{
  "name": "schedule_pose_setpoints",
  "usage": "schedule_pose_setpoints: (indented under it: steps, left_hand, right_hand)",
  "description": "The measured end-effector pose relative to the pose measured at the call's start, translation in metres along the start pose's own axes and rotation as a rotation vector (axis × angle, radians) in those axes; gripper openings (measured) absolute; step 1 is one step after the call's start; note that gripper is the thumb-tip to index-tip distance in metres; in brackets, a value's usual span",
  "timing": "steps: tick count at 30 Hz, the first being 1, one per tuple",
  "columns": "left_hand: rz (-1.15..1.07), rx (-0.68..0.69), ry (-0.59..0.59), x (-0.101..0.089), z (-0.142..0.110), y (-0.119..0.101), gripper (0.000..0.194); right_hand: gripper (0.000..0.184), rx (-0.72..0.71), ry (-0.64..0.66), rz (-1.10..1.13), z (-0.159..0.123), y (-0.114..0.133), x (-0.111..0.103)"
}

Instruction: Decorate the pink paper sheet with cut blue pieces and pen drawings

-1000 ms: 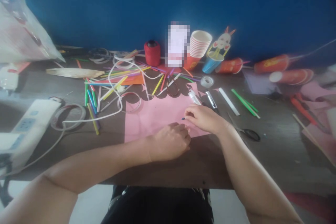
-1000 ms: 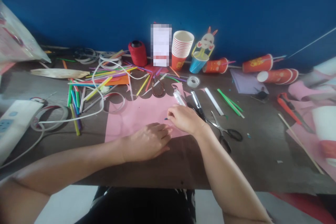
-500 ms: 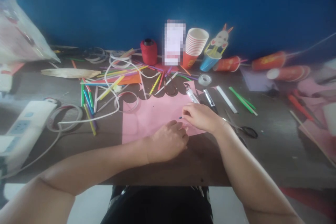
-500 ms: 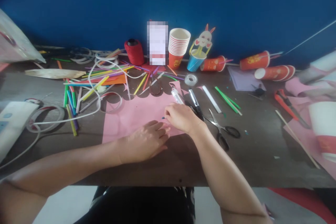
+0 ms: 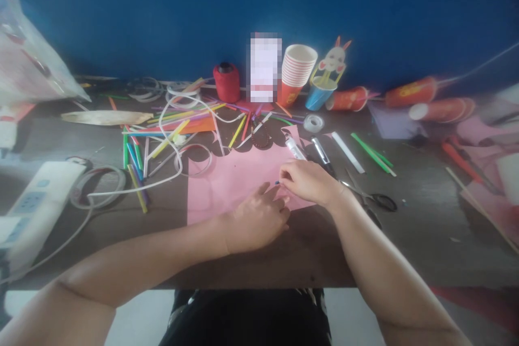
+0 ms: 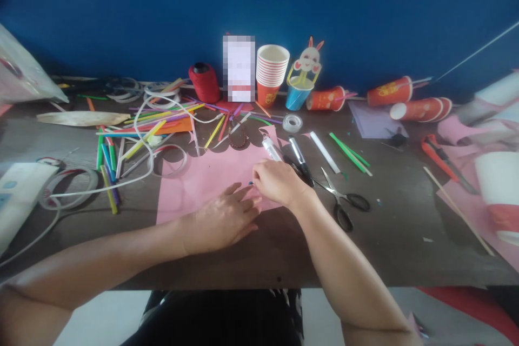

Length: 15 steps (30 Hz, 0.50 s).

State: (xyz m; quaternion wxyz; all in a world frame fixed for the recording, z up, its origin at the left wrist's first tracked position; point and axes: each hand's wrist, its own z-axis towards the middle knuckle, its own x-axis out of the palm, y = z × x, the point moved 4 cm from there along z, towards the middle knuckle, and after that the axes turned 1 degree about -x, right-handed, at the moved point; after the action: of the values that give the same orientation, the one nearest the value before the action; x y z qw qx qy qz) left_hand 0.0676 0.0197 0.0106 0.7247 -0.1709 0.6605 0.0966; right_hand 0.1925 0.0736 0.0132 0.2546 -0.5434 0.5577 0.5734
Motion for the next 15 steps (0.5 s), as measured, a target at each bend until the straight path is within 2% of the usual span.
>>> schedule_pose_setpoints:
  steps: [4, 15]
  left_hand:
    - [-0.026, -0.026, -0.009, 0.002, 0.001, 0.002, 0.029]
    - [-0.092, -0.045, 0.066, 0.004, 0.004, 0.006, 0.032]
  right_hand:
    - [0.012, 0.002, 0.004, 0.026, 0.001, -0.001, -0.001]
    - [0.012, -0.024, 0.127, 0.175, 0.010, -0.013, -0.001]
